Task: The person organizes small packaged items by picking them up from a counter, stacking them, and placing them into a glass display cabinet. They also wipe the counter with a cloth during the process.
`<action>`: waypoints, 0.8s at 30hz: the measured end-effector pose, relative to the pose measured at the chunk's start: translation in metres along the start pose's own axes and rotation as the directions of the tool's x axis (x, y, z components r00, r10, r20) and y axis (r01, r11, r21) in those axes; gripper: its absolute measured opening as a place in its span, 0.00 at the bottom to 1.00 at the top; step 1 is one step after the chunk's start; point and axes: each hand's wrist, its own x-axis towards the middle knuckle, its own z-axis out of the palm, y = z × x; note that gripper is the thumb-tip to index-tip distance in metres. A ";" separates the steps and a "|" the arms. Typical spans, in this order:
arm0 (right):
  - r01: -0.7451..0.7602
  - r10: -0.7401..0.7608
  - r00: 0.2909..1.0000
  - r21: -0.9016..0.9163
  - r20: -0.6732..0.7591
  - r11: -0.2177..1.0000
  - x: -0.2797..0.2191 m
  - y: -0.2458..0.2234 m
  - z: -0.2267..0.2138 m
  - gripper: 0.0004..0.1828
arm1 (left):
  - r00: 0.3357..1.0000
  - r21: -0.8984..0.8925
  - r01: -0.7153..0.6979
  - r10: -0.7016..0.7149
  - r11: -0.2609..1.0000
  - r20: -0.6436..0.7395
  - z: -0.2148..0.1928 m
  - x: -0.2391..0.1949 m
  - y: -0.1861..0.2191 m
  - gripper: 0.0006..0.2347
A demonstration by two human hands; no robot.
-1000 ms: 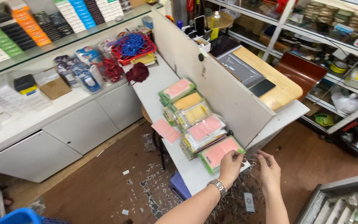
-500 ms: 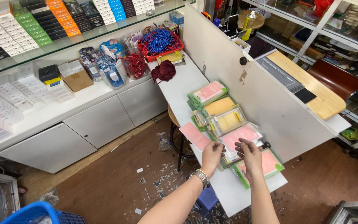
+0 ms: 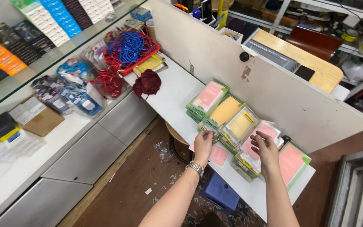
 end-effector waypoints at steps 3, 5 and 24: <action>-0.015 0.014 0.998 -0.029 -0.057 0.999 0.010 0.001 -0.019 0.22 | 0.998 0.014 0.040 -0.041 0.999 0.048 0.009 0.011 -0.009 0.09; -0.012 0.008 0.997 -0.051 -0.077 0.999 0.021 0.005 -0.032 0.24 | 0.996 0.027 0.057 -0.059 0.998 0.073 0.017 0.014 -0.010 0.08; -0.270 0.290 0.932 0.117 -0.216 0.956 0.083 0.094 -0.138 0.33 | 0.951 0.579 -0.118 -0.076 0.807 0.301 0.147 0.021 -0.044 0.17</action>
